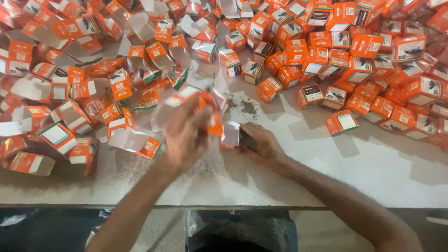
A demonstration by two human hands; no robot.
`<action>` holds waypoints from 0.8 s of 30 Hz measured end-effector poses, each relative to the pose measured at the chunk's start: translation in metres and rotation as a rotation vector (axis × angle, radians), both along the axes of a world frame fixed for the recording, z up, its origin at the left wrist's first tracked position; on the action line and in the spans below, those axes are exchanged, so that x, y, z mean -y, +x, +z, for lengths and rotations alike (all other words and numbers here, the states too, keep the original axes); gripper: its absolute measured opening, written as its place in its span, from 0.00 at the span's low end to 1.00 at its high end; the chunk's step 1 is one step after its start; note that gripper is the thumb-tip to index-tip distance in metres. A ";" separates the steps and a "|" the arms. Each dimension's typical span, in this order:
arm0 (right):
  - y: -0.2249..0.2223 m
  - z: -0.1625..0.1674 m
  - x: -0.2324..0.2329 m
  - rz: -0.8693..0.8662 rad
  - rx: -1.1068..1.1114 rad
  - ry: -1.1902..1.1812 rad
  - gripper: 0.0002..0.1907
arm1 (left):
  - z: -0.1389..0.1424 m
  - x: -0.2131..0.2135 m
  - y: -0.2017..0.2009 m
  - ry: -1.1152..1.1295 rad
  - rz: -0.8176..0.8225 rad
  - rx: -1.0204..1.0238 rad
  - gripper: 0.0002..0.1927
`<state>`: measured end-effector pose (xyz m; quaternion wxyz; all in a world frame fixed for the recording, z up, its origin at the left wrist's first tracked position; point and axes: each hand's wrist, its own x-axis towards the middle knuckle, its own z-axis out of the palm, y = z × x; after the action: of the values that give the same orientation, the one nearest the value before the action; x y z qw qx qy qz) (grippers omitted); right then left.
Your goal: The person folds small orange cardboard boxes at a table covered with a large pile of flat and folded boxes. They pick up a flat box, press and fold its flaps and sides to form a closed box, and place it back onto the pile, repeating this with one box at a time.
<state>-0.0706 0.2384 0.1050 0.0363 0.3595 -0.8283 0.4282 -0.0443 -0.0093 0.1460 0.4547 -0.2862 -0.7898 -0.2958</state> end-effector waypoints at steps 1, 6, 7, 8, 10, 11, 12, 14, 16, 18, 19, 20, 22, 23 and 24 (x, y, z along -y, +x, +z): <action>0.000 0.001 0.000 0.015 -0.048 -0.034 0.26 | -0.006 -0.010 0.018 -0.031 -0.072 -0.038 0.23; 0.000 0.003 0.000 0.026 -0.078 -0.025 0.28 | -0.020 -0.022 0.017 -0.184 -0.022 0.056 0.27; 0.001 0.003 -0.001 0.019 -0.051 -0.001 0.26 | -0.020 -0.023 0.012 -0.153 0.096 0.077 0.28; 0.001 0.002 -0.001 0.011 -0.026 0.019 0.24 | -0.019 -0.023 0.008 -0.126 0.214 0.095 0.29; 0.001 0.001 0.000 -0.001 -0.005 0.045 0.22 | -0.019 -0.016 0.011 -0.021 0.222 0.049 0.27; 0.000 0.001 0.000 -0.005 -0.013 0.056 0.23 | -0.020 -0.013 0.013 0.031 0.228 0.025 0.27; -0.001 0.001 0.000 -0.010 -0.023 0.066 0.24 | -0.021 -0.013 0.015 -0.044 0.141 -0.086 0.26; 0.000 -0.002 -0.002 0.020 -0.022 -0.026 0.23 | -0.027 -0.017 0.026 -0.190 -0.038 -0.293 0.24; -0.003 -0.004 -0.002 0.025 -0.037 -0.047 0.24 | -0.029 -0.021 0.033 -0.331 -0.073 -0.180 0.24; -0.004 -0.005 -0.002 -0.003 -0.055 0.006 0.26 | -0.027 -0.022 0.034 -0.423 -0.059 -0.092 0.26; -0.001 -0.006 -0.004 0.012 -0.068 -0.001 0.28 | -0.025 -0.021 0.031 -0.443 -0.026 -0.062 0.27; 0.002 -0.007 -0.005 0.027 -0.082 -0.010 0.30 | -0.023 -0.021 0.028 -0.464 0.008 -0.033 0.28; 0.002 -0.003 -0.004 0.039 -0.108 -0.016 0.33 | -0.017 -0.022 0.025 -0.372 -0.046 0.152 0.26; 0.003 -0.002 -0.003 0.042 -0.110 -0.007 0.35 | -0.016 -0.023 0.027 -0.324 -0.073 0.249 0.25; 0.003 -0.001 -0.003 0.045 -0.115 0.002 0.36 | -0.017 -0.026 0.029 -0.297 -0.027 0.242 0.23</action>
<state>-0.0673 0.2412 0.1041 0.0738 0.4018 -0.8171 0.4067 -0.0151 0.0165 0.1290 0.3051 -0.3230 -0.8699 -0.2141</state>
